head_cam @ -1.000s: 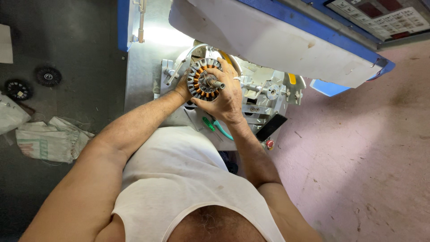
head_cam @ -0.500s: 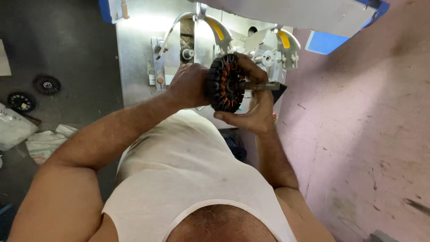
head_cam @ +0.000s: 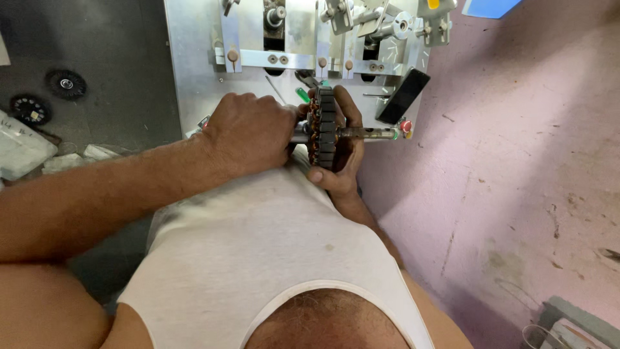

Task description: The person uses pliers to cut a wire on a motor stator mounted in a machine. They then remove the stator from the fixture, inspect it, and place it on the floor before picking it up again.

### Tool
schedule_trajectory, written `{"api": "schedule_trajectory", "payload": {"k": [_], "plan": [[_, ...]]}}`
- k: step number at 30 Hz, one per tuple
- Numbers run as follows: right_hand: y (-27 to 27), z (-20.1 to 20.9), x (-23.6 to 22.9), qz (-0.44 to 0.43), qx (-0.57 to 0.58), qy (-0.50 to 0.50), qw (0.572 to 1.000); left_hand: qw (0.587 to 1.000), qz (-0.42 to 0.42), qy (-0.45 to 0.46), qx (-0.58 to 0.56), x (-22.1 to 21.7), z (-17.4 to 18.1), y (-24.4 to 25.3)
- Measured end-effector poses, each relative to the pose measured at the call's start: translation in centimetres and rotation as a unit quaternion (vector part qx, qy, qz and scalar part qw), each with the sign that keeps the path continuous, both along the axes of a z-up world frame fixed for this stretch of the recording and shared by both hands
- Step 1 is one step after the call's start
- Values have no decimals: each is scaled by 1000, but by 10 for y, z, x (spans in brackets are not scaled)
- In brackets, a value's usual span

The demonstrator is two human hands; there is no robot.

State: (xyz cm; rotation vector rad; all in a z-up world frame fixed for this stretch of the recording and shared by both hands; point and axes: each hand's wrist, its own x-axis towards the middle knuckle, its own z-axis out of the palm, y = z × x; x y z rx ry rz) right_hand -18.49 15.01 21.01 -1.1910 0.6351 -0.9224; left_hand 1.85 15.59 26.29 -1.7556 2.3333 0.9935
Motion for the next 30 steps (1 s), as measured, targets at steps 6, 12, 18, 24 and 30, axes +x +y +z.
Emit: {"api": "schedule_trajectory", "payload": {"k": [6,12,18,24,30], "plan": [[20,-3,-5,1,8,-32,999,993,5,31,117,3,14,9],[26,-12,-13,7,24,-35,999,977,42,63,198,4,13,10],[27,-8,-19,16,34,-25,999,965,45,96,239,8,12,6],[21,-4,-28,30,24,-6,999,984,49,60,160,0,17,18],[16,4,-35,51,0,36,998,986,37,10,161,3,17,18]]}}
